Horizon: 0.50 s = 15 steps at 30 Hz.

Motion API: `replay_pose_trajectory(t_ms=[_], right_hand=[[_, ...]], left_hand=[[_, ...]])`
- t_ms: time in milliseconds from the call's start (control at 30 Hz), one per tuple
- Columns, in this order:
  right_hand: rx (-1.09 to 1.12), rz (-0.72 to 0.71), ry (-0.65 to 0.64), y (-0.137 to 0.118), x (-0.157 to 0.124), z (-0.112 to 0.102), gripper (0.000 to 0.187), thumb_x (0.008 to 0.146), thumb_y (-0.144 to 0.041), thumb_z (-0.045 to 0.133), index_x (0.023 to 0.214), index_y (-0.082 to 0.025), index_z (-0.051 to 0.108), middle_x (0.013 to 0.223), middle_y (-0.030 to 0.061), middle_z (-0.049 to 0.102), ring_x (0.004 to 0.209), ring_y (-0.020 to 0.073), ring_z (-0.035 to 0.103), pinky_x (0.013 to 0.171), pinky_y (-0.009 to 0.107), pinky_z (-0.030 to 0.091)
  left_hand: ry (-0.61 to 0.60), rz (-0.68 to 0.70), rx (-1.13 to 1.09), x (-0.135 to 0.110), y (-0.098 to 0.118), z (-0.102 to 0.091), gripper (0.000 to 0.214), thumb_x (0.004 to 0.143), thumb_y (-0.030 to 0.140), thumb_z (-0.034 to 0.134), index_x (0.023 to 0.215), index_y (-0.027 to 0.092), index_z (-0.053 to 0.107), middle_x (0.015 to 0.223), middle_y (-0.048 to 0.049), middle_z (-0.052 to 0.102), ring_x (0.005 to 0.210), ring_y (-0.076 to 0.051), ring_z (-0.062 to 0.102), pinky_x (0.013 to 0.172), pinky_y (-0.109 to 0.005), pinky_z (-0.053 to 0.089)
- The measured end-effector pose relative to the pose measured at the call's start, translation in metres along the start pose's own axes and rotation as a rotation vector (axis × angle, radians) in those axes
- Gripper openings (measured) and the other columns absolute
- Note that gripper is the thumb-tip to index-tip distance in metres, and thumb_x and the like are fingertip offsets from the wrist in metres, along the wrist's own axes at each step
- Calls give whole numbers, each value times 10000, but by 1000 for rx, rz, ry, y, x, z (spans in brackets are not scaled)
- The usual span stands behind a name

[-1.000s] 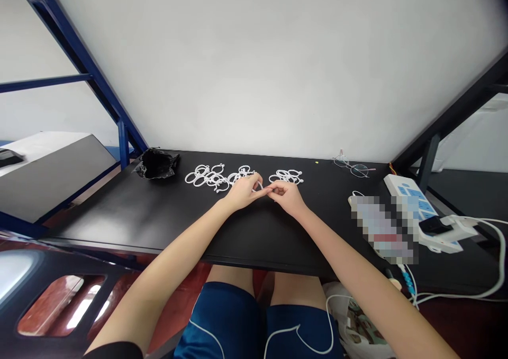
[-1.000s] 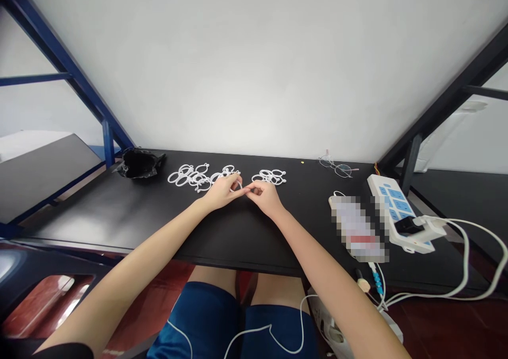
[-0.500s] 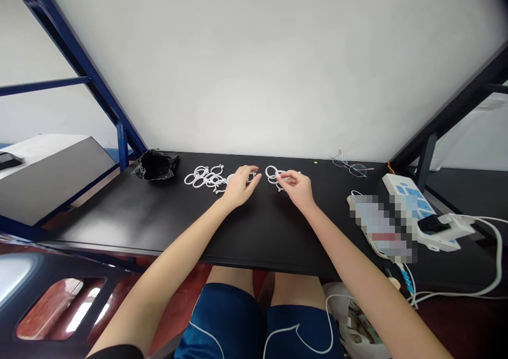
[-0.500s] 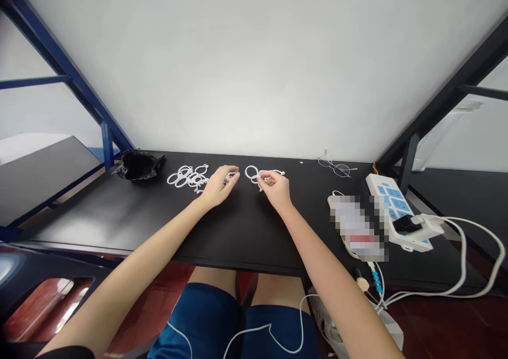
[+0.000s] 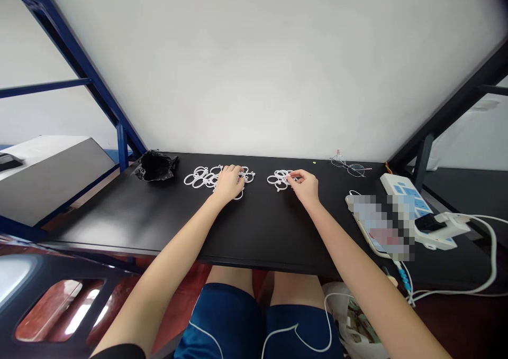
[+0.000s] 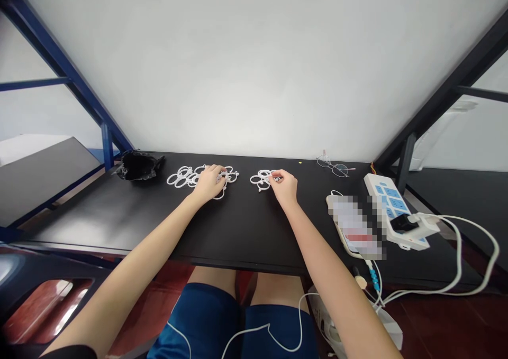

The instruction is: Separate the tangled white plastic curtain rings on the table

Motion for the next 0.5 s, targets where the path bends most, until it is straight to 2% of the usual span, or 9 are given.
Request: replay_pose_trajectory(t_ms=[333,500], right_hand=[[-3,-1,14,-4,-2,-1,200,696,-372,656,745,-181,690,713,57,717,531,172,587,588,308,471],[-14,3,18,-4,-3,-2,197,707,-373,647,735,-183,689,672,47,700,524,174,590,606,313,476]], left_hand=[[-51,-19,-3,-1,-1,4,202,847,233,501,1013,195,610,1066,-91,634,1018,-272,603,908,-426,454],[-57,-31,-19,-1,0,2,207,851,305,540,1010,192,610,1069,-89,608,911,-240,627,848,-384,481]])
Point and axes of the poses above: each hand's wrist, its own x-axis towards the middle knuckle, its own z-axis out of the palm, y = z × x, the point moved 7 cm from there along x, towards the middle knuckle
